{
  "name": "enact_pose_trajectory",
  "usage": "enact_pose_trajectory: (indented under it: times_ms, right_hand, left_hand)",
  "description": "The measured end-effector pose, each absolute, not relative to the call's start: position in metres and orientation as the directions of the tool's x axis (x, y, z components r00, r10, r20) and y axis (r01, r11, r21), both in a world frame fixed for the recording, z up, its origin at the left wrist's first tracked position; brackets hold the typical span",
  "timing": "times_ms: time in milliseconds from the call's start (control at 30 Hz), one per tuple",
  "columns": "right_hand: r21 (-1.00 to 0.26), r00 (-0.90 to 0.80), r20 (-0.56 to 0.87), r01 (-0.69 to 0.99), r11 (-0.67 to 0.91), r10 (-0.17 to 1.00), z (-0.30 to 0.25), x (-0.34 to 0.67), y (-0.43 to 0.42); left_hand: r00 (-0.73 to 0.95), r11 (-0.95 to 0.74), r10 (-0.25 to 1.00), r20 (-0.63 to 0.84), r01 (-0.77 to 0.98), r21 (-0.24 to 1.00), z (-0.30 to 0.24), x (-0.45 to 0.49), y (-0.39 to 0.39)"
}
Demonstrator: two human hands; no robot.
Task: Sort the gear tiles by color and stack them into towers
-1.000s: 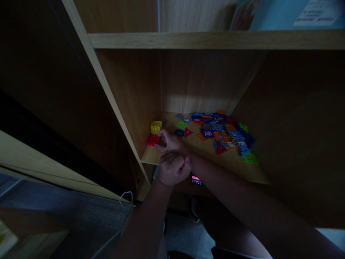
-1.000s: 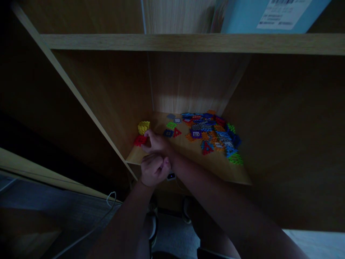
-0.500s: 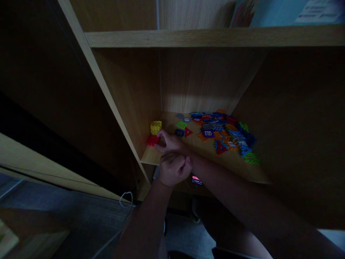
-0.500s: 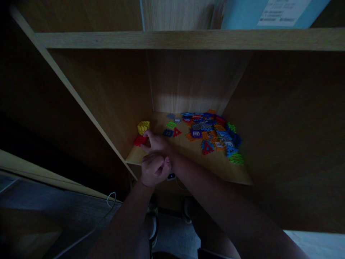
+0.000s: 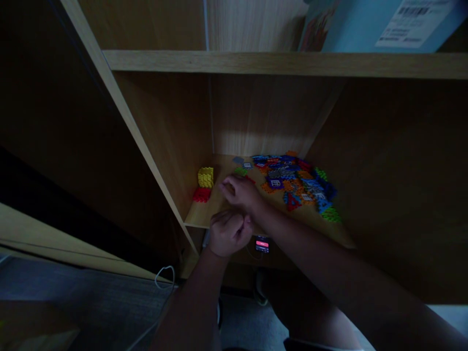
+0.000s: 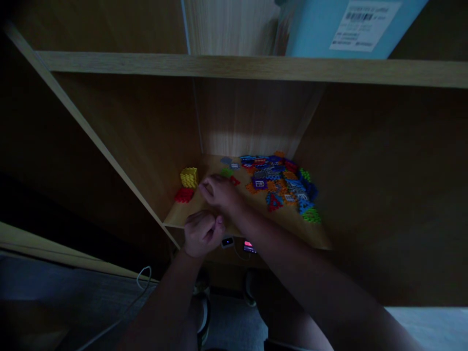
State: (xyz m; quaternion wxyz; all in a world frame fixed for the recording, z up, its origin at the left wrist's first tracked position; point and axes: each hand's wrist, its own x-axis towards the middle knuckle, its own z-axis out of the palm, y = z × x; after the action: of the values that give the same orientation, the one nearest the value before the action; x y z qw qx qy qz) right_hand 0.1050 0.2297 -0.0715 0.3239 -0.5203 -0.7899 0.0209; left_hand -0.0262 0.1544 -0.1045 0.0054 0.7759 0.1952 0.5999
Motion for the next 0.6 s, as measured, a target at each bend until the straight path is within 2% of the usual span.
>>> enact_pose_trajectory:
  times_ms: [100,233,333,600]
  right_hand:
    - [-0.159,-0.129,0.461,0.962,0.224,0.878,-0.058,0.149,0.248]
    - [0.043,0.04,0.28,0.998,-0.054,0.959,-0.052,0.199,0.267]
    - [0.069,0.071,0.226,0.994,-0.089,0.971,-0.057,0.212,0.269]
    - [0.052,0.05,0.228,0.997,-0.064,0.972,-0.067,0.209,0.268]
  left_hand:
    - [0.208,-0.926,0.307,0.929,0.291,0.241,-0.102,-0.026,0.155]
    - [0.21,-0.92,0.316,0.925,0.307,0.245,-0.099,-0.025,0.155]
    - [0.206,-0.908,0.341,0.917,0.323,0.266,-0.1,-0.026,0.155]
    - [0.227,-0.901,0.369,0.901,0.325,0.287,-0.105,-0.026,0.158]
